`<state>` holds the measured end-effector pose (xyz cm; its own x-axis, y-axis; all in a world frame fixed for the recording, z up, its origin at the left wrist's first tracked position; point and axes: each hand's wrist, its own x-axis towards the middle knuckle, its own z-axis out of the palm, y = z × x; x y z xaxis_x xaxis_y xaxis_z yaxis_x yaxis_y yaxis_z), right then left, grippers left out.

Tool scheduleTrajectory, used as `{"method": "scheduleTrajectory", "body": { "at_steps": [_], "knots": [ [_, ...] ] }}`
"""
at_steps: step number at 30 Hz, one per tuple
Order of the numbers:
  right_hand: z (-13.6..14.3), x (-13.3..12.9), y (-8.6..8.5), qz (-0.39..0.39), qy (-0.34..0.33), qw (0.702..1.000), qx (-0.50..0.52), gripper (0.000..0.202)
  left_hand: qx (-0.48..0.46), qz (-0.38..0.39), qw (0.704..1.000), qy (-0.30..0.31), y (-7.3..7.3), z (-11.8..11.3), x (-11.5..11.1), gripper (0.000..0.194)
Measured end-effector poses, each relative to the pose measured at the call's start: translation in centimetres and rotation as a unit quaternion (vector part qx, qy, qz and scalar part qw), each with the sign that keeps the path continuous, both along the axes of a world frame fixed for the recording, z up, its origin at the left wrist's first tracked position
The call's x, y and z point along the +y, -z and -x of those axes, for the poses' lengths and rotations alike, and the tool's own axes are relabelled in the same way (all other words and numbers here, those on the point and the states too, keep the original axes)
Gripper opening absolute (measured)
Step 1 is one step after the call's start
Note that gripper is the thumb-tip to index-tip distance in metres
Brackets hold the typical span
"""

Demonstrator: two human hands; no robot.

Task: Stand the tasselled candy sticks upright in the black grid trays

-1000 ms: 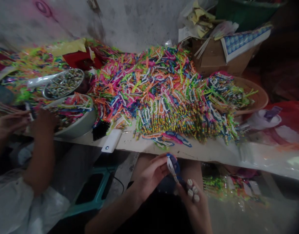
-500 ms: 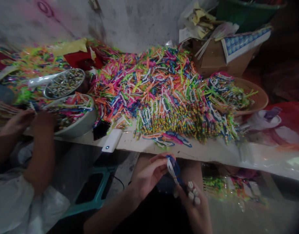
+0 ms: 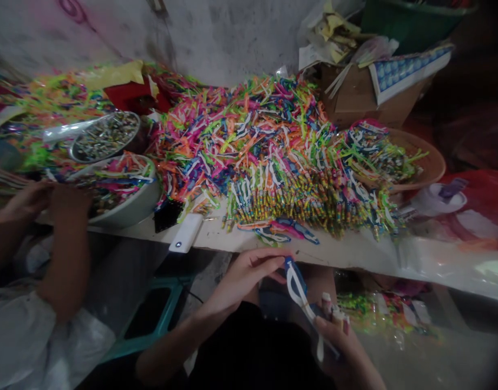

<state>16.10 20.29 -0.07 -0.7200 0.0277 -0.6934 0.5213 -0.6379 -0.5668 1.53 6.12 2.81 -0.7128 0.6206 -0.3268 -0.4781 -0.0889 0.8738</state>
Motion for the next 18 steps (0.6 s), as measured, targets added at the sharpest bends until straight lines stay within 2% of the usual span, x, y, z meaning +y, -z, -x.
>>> {"method": "scheduleTrajectory", "body": {
  "at_steps": [4, 8, 12, 15, 18],
  "knots": [
    [-0.3, 0.7, 0.6, 0.139, -0.065, 0.988, 0.02, 0.039, 0.012, -0.018, 0.999, 0.03, -0.2, 0.2, -0.2, 0.019],
    [-0.8, 0.7, 1.0, 0.185, -0.083, 0.979, 0.023, 0.044, 0.005, -0.063, 0.994, 0.085, 0.0, 0.1, -0.3, 0.024],
    [-0.2, 0.1, 0.6, 0.118, -0.049, 0.991, 0.041, 0.039, -0.016, -0.084, 0.989, 0.12, 0.4, -1.2, 0.5, 0.034],
    [0.6, -0.7, 0.6, 0.035, 0.001, 0.997, 0.063, 0.041, -0.074, -0.093, 0.989, 0.09, 0.8, -2.3, 1.6, 0.039],
    [1.0, -1.5, 1.0, -0.097, 0.051, 0.989, 0.099, 0.044, -0.124, -0.081, 0.988, 0.036, 1.5, -2.5, 2.2, 0.039]
  ]
}}
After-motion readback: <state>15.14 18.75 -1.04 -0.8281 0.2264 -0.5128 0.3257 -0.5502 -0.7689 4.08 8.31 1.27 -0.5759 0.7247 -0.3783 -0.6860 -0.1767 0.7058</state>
